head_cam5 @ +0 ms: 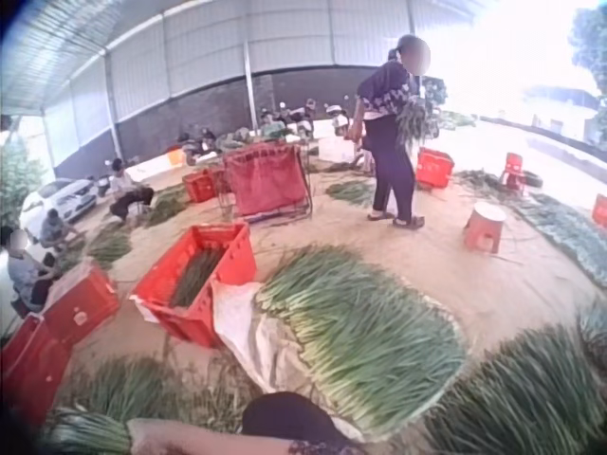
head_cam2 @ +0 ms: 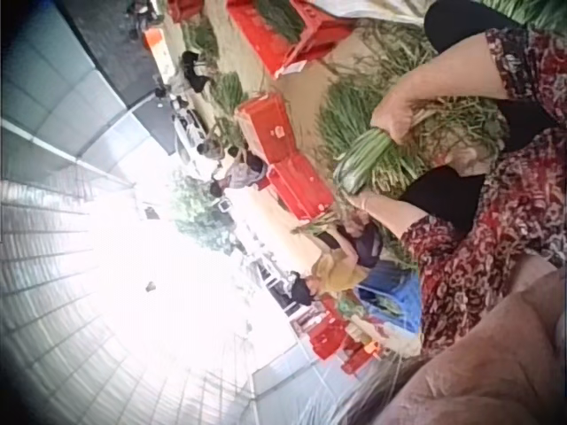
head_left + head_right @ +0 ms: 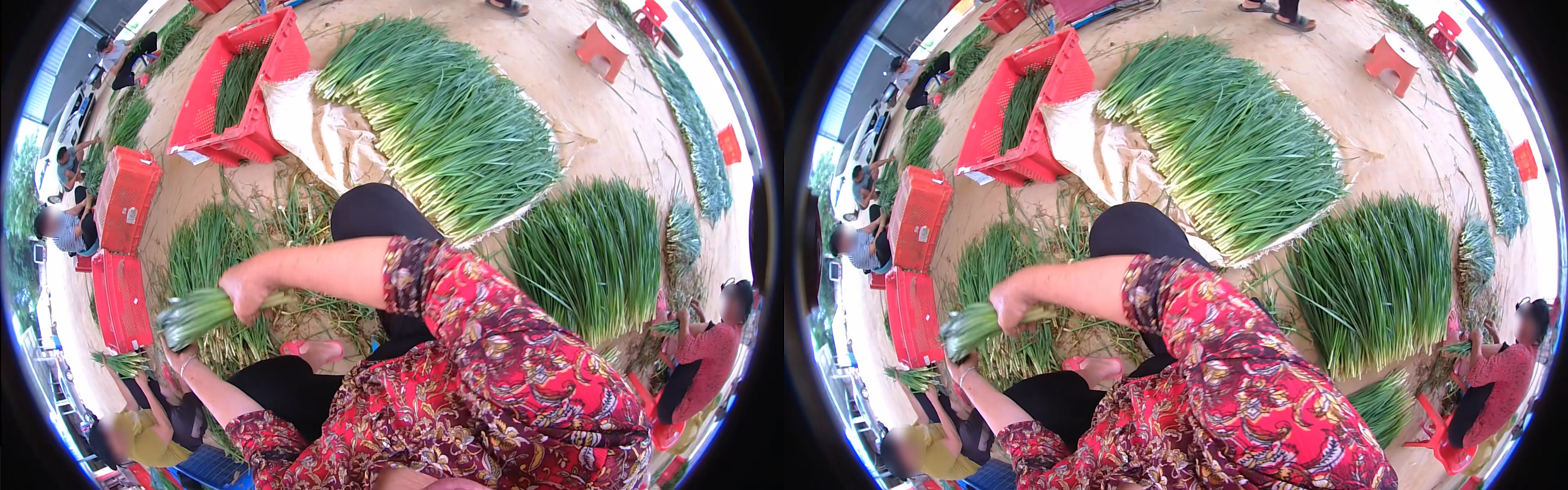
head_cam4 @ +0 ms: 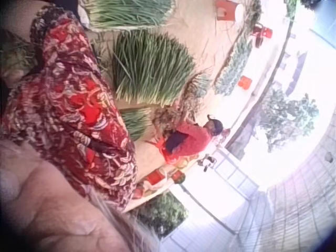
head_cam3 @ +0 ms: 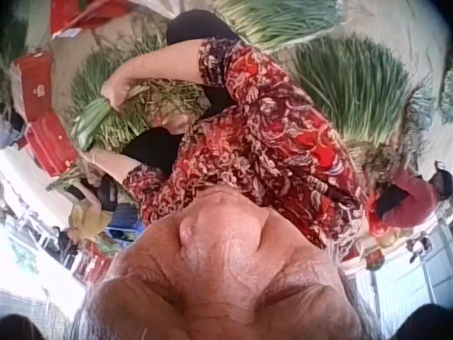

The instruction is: The person sorts bunches of green onions by hand, peeling away damaged or wilted outer leaves and placing the cleaned bunches into a pile.

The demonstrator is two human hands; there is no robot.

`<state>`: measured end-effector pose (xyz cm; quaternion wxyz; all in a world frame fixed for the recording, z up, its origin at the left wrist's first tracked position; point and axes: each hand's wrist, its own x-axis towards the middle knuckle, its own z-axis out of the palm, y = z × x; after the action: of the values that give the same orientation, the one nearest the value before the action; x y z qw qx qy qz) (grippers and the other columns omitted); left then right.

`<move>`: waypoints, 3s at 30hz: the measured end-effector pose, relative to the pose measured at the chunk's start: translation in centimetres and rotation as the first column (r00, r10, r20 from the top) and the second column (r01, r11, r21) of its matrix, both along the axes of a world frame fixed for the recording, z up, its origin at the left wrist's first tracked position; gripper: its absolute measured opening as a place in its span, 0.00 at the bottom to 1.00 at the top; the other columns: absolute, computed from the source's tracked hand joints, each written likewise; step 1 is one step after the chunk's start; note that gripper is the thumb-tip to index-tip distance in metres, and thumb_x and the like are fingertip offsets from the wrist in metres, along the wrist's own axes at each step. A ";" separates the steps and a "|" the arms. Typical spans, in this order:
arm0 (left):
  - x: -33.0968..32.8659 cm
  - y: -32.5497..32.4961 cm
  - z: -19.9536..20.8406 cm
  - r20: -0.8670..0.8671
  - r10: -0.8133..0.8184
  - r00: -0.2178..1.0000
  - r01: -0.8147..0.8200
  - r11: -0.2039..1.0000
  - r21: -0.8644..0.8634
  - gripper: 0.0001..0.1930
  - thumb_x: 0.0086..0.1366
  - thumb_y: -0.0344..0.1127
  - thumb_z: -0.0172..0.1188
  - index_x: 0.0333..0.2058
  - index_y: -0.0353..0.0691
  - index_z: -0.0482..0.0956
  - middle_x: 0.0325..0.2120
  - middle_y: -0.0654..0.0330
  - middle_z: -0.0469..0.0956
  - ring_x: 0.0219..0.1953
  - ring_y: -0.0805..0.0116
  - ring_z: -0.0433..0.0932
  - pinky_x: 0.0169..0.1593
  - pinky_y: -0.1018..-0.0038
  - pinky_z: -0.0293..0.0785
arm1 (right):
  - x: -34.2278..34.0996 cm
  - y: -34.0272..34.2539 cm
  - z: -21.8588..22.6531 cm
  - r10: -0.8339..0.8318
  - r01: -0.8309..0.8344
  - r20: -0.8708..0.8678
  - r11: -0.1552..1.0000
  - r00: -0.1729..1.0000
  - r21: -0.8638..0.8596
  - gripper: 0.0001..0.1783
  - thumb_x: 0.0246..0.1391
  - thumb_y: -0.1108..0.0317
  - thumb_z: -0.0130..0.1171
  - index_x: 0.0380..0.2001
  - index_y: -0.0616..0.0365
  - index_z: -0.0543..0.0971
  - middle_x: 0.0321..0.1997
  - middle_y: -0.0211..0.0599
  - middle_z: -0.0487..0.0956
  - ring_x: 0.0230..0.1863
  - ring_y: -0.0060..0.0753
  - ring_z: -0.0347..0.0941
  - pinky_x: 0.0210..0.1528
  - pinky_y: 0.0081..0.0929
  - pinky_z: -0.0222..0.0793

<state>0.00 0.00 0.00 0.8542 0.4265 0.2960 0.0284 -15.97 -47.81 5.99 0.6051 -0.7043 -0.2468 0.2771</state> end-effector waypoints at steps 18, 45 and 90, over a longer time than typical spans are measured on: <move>-7.7 -11.7 -5.8 -0.075 -0.370 0.926 0.377 0.897 0.230 0.17 0.64 0.38 0.60 0.51 0.48 0.74 0.42 0.64 0.78 0.43 0.69 0.77 0.43 0.68 0.75 | 4.5 -36.8 -15.8 -0.642 0.887 -0.714 -0.110 0.280 0.448 0.10 0.55 0.69 0.62 0.38 0.58 0.74 0.33 0.38 0.79 0.33 0.37 0.77 0.35 0.37 0.76; -12.8 -18.3 -6.0 -0.474 -0.609 0.636 0.764 0.412 0.496 0.17 0.64 0.35 0.59 0.51 0.46 0.72 0.40 0.66 0.78 0.39 0.76 0.76 0.38 0.78 0.72 | -5.4 -31.9 -38.1 -0.529 0.976 -0.823 -0.055 -0.206 -0.209 0.20 0.57 0.55 0.59 0.46 0.54 0.72 0.40 0.39 0.78 0.43 0.41 0.75 0.51 0.46 0.69; -19.7 1.7 -19.0 -0.288 -0.423 0.859 0.483 0.856 0.185 0.15 0.65 0.31 0.57 0.50 0.39 0.73 0.36 0.54 0.81 0.37 0.64 0.81 0.41 0.70 0.79 | -30.2 -11.5 -27.7 -0.949 0.725 0.202 0.037 0.240 -0.687 0.07 0.56 0.63 0.55 0.31 0.54 0.78 0.25 0.28 0.74 0.28 0.27 0.70 0.30 0.27 0.66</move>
<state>-19.69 1.75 -18.99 0.7339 0.5893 0.2802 -0.1888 -46.20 -59.33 -21.74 0.3788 -0.8135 0.4401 0.0329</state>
